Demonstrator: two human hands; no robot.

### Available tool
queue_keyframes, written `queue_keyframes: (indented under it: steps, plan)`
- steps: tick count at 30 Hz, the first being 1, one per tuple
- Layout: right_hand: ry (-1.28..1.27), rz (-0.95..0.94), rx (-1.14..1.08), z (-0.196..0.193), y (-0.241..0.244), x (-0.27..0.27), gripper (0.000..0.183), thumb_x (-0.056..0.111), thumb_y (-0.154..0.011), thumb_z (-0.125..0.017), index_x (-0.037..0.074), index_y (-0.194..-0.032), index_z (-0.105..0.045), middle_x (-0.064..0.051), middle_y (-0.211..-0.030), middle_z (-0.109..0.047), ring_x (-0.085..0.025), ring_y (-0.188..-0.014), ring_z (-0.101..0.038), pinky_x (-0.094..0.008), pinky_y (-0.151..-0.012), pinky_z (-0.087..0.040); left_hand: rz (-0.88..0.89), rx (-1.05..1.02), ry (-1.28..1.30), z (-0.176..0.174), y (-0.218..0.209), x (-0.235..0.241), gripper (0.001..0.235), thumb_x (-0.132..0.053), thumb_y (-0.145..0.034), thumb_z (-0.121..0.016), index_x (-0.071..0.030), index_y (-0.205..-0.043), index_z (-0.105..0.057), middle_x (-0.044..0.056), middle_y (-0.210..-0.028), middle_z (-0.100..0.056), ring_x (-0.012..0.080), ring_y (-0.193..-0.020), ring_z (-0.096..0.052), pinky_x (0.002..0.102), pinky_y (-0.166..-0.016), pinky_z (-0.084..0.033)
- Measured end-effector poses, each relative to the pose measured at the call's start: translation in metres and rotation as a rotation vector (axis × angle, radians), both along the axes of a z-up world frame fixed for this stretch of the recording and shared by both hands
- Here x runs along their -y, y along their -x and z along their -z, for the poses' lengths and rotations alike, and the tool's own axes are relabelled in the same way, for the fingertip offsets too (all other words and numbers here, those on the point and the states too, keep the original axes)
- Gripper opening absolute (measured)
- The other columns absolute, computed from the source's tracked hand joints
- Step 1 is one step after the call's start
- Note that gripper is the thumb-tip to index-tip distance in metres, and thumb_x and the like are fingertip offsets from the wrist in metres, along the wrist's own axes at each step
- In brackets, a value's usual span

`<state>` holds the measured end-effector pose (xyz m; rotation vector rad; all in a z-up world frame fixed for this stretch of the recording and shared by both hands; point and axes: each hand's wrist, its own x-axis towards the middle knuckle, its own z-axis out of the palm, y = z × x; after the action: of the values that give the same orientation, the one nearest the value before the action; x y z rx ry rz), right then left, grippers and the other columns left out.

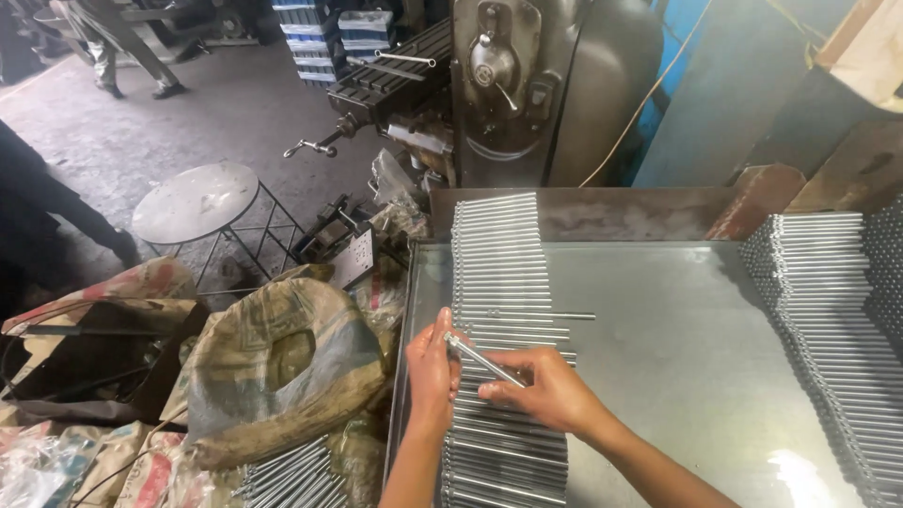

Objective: Organizing and aligning metal rods into neat rows within a metal tray on a fabrication floor.

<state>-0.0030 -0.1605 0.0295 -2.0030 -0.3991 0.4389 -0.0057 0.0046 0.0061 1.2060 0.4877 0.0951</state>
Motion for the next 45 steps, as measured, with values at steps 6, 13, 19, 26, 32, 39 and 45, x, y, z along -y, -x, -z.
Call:
queue_keyframes:
  steps: [6,13,19,26,32,39,45]
  plan:
    - [0.011,-0.057,-0.102,-0.006,0.001,0.007,0.041,0.032,-0.097,-0.061,0.019,-0.134,-0.075,0.002,-0.069,-0.075,-0.006,-0.054,-0.048,-0.024,-0.057,-0.040,0.002,-0.009,0.060,-0.012,0.005,-0.001,0.045,-0.040,-0.102,-0.060,-0.009,-0.069,-0.054,0.007,-0.074,-0.065,0.0076,-0.037,-0.031,0.022,-0.032,-0.017]
    - [0.412,0.039,0.817,0.026,0.013,-0.002,0.035,0.013,-0.086,-0.065,0.032,-0.113,-0.077,0.007,-0.067,-0.069,-0.021,-0.056,-0.066,-0.041,-0.036,-0.043,-0.139,0.119,-0.322,0.002,0.002,0.009,0.054,-0.043,-0.098,-0.056,-0.009,-0.057,-0.062,0.006,-0.064,-0.072,0.0176,-0.074,-0.070,0.044,-0.110,-0.047]
    - [0.390,-0.010,0.613,0.023,-0.001,-0.009,0.026,0.024,-0.092,-0.066,0.030,-0.113,-0.079,0.001,-0.076,-0.079,-0.027,-0.072,-0.074,-0.038,-0.061,-0.057,0.048,-0.073,-0.111,-0.018,0.006,0.007,0.042,-0.037,-0.105,-0.055,-0.009,-0.073,-0.059,0.009,-0.080,-0.077,0.0094,-0.034,-0.033,0.023,-0.030,-0.025]
    - [0.433,-0.082,0.926,0.055,-0.004,0.017,0.023,0.029,-0.097,-0.064,0.031,-0.118,-0.075,0.006,-0.084,-0.074,-0.020,-0.085,-0.069,-0.034,-0.076,-0.055,-0.346,0.044,0.005,-0.007,-0.012,-0.039,0.047,-0.032,-0.103,-0.060,-0.012,-0.061,-0.057,0.008,-0.055,-0.064,0.0085,-0.040,-0.032,0.022,-0.042,-0.025]
    - [0.775,0.000,0.717,0.055,-0.020,0.041,0.047,0.046,-0.103,-0.045,0.042,-0.150,-0.050,-0.013,-0.162,-0.037,-0.045,-0.152,-0.024,-0.078,-0.110,-0.018,-0.098,0.119,0.146,0.027,-0.016,-0.047,0.027,-0.003,-0.093,-0.068,-0.001,-0.119,-0.065,0.018,-0.130,-0.067,0.0348,-0.119,-0.069,0.043,-0.101,-0.057]
    - [0.740,-0.080,0.679,0.045,-0.050,0.040,0.052,0.046,-0.102,-0.048,0.033,-0.151,-0.050,-0.015,-0.160,-0.042,-0.044,-0.154,-0.022,-0.082,-0.110,-0.011,0.216,0.174,-0.132,0.018,-0.039,-0.024,0.060,-0.004,-0.095,-0.065,-0.005,-0.151,-0.045,0.018,-0.165,-0.032,0.0349,-0.152,-0.027,0.048,-0.125,-0.025]
    - [0.716,-0.115,0.713,0.061,-0.072,0.044,0.051,0.039,-0.101,-0.051,0.032,-0.152,-0.049,-0.010,-0.163,-0.039,-0.036,-0.155,-0.025,-0.078,-0.112,-0.008,0.309,0.130,-0.303,0.014,-0.064,-0.020,0.069,-0.012,-0.098,-0.061,-0.004,-0.159,-0.030,0.018,-0.167,-0.025,0.0345,-0.154,-0.021,0.052,-0.125,-0.018]
